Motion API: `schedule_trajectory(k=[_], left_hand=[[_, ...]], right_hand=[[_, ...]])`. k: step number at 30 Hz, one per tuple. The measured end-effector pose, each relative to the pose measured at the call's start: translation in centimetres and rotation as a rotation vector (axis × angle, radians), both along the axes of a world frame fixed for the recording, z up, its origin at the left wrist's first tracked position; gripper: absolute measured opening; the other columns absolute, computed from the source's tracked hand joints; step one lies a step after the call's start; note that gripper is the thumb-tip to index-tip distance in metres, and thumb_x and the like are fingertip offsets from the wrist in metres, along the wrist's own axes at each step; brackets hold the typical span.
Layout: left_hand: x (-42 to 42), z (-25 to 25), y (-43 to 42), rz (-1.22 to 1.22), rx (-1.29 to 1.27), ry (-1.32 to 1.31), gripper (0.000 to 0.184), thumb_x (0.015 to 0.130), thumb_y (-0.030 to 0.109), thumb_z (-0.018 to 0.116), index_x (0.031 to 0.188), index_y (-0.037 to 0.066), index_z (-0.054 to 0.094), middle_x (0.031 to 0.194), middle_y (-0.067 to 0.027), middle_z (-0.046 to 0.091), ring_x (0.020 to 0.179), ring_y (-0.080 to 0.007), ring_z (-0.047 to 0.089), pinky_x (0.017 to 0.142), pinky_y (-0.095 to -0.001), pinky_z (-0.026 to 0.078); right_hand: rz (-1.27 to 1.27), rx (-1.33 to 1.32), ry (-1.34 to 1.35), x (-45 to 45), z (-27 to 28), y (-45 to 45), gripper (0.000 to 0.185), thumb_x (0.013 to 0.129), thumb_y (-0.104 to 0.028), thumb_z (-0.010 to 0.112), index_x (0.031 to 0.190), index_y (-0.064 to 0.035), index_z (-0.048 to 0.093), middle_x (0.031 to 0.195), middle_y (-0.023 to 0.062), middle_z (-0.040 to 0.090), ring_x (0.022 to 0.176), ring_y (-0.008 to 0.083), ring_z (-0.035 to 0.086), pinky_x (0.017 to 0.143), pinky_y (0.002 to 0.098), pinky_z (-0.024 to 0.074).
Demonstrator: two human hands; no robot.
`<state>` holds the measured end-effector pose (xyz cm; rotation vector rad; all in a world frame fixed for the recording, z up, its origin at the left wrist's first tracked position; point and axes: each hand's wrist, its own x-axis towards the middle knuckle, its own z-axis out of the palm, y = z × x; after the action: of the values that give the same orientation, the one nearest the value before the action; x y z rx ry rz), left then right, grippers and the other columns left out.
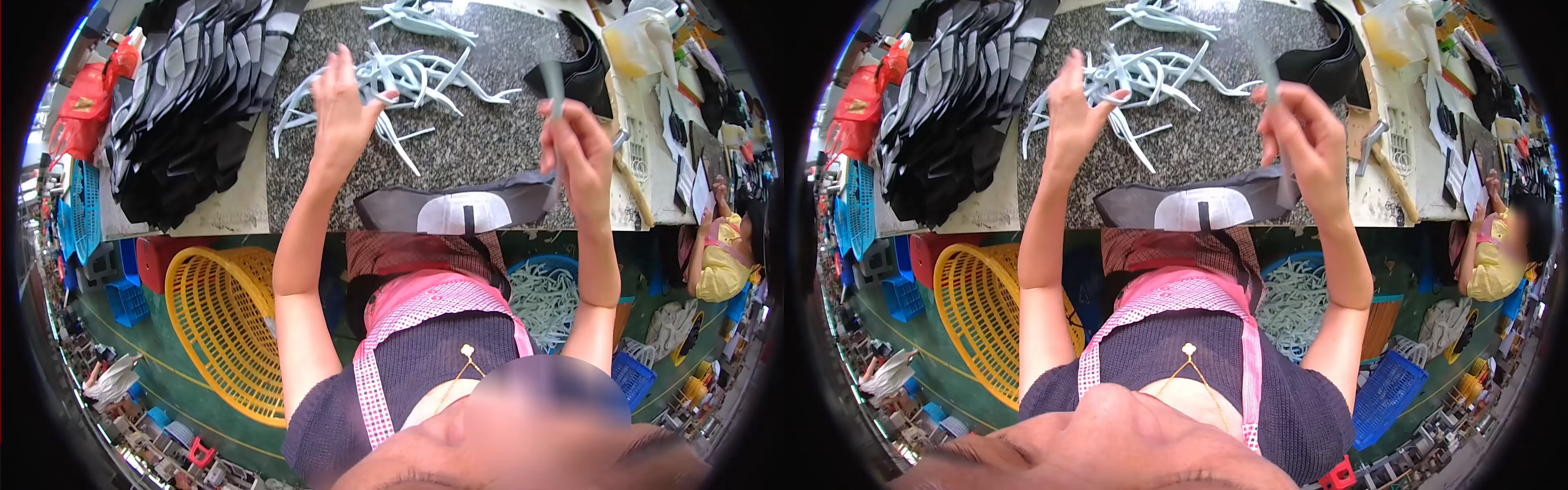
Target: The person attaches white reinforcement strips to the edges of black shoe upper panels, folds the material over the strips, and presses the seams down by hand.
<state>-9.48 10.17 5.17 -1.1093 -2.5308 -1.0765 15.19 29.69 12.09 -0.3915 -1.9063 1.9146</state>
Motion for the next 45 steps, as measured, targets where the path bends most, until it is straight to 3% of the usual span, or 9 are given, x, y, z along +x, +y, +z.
schedule_trajectory(k=[2,7,10,18,25,31,36,40,45], left_hand=[[2.3,1.7,-1.9,-0.050,-0.022,0.165,0.088,0.083,0.034,0.085,0.150,-0.005,0.044,0.147,-0.0238,0.050,0.123,-0.0356,0.056,0.094,-0.0487,0.054],[9.7,2.5,-5.8,-0.606,0.355,-1.313,0.057,0.081,0.004,0.086,0.132,0.000,0.061,0.129,-0.0126,0.062,0.097,-0.0170,0.069,0.080,-0.0272,0.058],[11.3,-0.4,-8.0,-0.527,0.335,-1.186,0.013,0.092,-0.003,0.075,0.105,-0.006,0.076,0.100,-0.0098,0.072,0.084,-0.0143,0.071,0.077,-0.0254,0.061],[11.0,-1.9,-8.8,-0.199,-0.012,-0.561,0.016,0.090,0.000,0.077,0.105,0.001,0.080,0.094,-0.0087,0.074,0.078,-0.0113,0.072,0.069,-0.0242,0.058],[10.8,-3.5,-7.7,-0.108,0.069,-0.612,0.010,0.085,0.003,0.083,0.095,0.002,0.080,0.086,-0.0067,0.073,0.066,-0.0100,0.070,0.059,-0.0235,0.055],[9.8,-1.7,-7.2,0.007,-0.243,-0.564,0.022,0.078,0.005,0.085,0.098,0.004,0.075,0.088,-0.0073,0.070,0.078,-0.0179,0.071,0.062,-0.0307,0.053],[11.5,-3.2,-7.3,-0.535,-0.079,-0.006,0.026,0.077,0.006,0.066,0.101,0.003,0.075,0.106,-0.0068,0.074,0.098,-0.0256,0.070,0.081,-0.0362,0.055],[13.0,-4.5,-7.7,-0.545,-0.169,0.067,0.029,0.082,0.008,0.065,0.109,0.005,0.075,0.111,-0.0067,0.075,0.105,-0.0234,0.071,0.089,-0.0385,0.056],[13.1,-5.2,-8.0,-0.541,-0.171,0.083,0.028,0.086,0.011,0.066,0.112,0.006,0.073,0.114,-0.0066,0.074,0.106,-0.0214,0.071,0.091,-0.0375,0.055]], right_hand=[[0.102,-0.039,-0.153,2.1,-0.9,-2.0,0.018,0.106,-0.011,0.059,0.118,0.0016,0.064,0.096,0.0051,0.068,0.074,0.0070,0.064,0.067,0.0233,0.0542],[0.333,-0.017,-0.445,4.1,-2.7,-6.4,0.015,0.098,0.000,0.060,0.109,0.0039,0.068,0.096,0.0072,0.069,0.079,0.0111,0.068,0.070,0.0273,0.0542],[0.390,0.264,-0.322,3.3,-3.8,-7.5,0.018,0.089,-0.004,0.070,0.107,0.0006,0.072,0.094,0.0134,0.072,0.081,0.0244,0.070,0.073,0.0335,0.0549],[0.070,0.662,-0.374,-0.6,-7.3,-10.2,0.010,0.090,-0.020,0.075,0.088,-0.0108,0.071,0.079,0.0024,0.067,0.068,0.0233,0.068,0.059,0.0375,0.0524],[-0.006,0.732,-0.443,-1.4,-9.2,-10.5,0.014,0.088,-0.023,0.078,0.086,-0.0099,0.071,0.082,0.0048,0.070,0.067,0.0251,0.069,0.060,0.0380,0.0542],[0.014,0.741,-0.525,-1.6,-9.5,-10.5,0.018,0.088,-0.026,0.077,0.088,-0.0097,0.069,0.083,0.0068,0.070,0.069,0.0277,0.071,0.060,0.0406,0.0551],[0.042,0.774,-0.620,-1.8,-8.5,-10.3,0.021,0.089,-0.027,0.076,0.095,-0.0094,0.067,0.086,0.0076,0.069,0.073,0.0292,0.071,0.060,0.0410,0.0553],[-0.012,0.592,-0.512,0.3,-6.4,-8.6,0.022,0.088,-0.022,0.079,0.099,-0.0065,0.069,0.089,0.0099,0.070,0.078,0.0266,0.072,0.061,0.0380,0.0561],[-0.057,0.023,-0.584,2.9,-5.5,-6.3,0.010,0.091,-0.002,0.078,0.097,0.0022,0.071,0.088,0.0026,0.071,0.076,0.0039,0.065,0.064,0.0198,0.0512]])
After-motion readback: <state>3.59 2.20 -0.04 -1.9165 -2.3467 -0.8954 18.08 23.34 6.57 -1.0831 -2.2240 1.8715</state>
